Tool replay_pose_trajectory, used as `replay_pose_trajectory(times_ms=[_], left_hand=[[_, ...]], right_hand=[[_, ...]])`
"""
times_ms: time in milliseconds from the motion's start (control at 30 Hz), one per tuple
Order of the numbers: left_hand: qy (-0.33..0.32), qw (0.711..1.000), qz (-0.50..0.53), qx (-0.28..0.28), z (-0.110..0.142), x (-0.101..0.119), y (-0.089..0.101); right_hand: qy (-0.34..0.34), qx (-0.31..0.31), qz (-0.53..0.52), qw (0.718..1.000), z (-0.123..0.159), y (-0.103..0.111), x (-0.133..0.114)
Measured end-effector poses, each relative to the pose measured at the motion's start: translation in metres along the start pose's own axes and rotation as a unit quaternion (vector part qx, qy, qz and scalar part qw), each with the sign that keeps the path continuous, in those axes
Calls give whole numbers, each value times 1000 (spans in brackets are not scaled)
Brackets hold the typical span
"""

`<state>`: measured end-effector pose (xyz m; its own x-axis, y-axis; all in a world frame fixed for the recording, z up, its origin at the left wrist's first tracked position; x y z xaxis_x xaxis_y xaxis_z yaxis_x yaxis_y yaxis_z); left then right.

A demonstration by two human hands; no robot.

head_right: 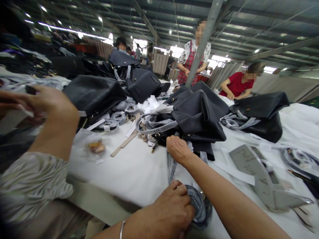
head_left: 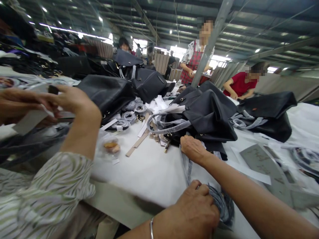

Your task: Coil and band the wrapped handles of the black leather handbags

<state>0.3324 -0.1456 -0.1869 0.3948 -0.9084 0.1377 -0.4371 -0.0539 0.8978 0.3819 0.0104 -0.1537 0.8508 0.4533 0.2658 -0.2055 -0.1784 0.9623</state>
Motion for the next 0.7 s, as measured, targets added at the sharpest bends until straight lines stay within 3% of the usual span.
replay_pose_trajectory(times_ms=[167, 267, 367, 467, 533, 633, 700], left_hand=[[35, 997, 60, -17, 4, -5, 18], [73, 989, 129, -19, 5, -9, 23], [95, 980, 172, -21, 2, -12, 22], [105, 974, 199, -22, -1, -12, 20], [115, 972, 203, -19, -1, -12, 20], [130, 972, 197, 3, 2, -8, 20], [135, 970, 198, 23, 4, -5, 19]], right_hand=[[14, -21, -61, 998, -1, -3, 5], [53, -41, -135, 989, 17, 12, 19], [32, 12, -239, 970, 66, 36, 42], [-53, 137, -387, 910, 141, 50, 53], [-81, 184, -421, 884, 191, 46, 45], [-35, 212, -380, 900, 242, 20, 24], [-10, 223, -313, 923, 254, -1, 13]])
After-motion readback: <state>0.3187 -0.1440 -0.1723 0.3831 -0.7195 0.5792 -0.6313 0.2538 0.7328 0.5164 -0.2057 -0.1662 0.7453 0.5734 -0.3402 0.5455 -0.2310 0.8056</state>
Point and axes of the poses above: each hand's wrist, its own z-axis away from the middle knuckle, its own y-axis out of the back of the hand, x = y × z, the point moved 2 cm from there along -z, towards the middle knuckle, and after that the axes turned 1 degree about -y, right-handed, at the moved point
